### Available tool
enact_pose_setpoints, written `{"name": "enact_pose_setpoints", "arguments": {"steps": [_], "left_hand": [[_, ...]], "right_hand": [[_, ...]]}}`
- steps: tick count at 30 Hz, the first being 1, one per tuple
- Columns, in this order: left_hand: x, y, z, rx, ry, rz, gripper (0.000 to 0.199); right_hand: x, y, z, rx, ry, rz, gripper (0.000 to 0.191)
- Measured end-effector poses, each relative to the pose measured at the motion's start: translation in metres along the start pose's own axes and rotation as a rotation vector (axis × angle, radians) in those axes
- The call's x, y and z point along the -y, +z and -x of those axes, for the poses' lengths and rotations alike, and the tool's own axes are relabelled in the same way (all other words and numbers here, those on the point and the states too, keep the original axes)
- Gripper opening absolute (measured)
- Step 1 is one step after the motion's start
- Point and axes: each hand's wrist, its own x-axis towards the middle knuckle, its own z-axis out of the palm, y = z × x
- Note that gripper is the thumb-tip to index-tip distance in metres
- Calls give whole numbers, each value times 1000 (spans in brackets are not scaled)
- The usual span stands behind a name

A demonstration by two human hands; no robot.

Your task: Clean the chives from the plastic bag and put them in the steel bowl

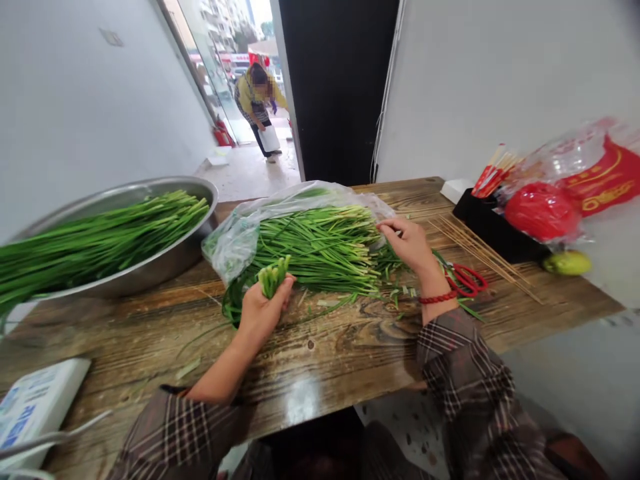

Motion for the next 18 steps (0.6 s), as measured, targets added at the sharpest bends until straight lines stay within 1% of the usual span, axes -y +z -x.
{"name": "enact_pose_setpoints", "arguments": {"steps": [3,5,6,8,10,12,14,16,18], "left_hand": [[-6,7,-2,-90,-60,0,34],[-12,15,-3,-146,-35,-45,34],[-15,19,-3,-172,-10,-73,34],[-21,27,-1,-225,93,-133,31],[-25,31,2,-258,278,-218,24],[-29,31,7,-246,483,-331,18],[-31,28,10,-210,630,-450,21],[-30,25,10,-163,688,-540,26],[-27,23,8,-90,676,-585,28]], "right_hand": [[2,1,0,104,-96,78,20],[4,6,0,146,-108,119,16],[5,8,1,148,-100,111,14],[10,13,2,113,-88,36,14],[22,19,5,65,-113,-51,19],[39,27,11,76,-178,-72,22],[57,35,21,183,-281,-40,24],[70,43,30,330,-389,-41,21],[77,47,36,407,-431,-48,20]]}}
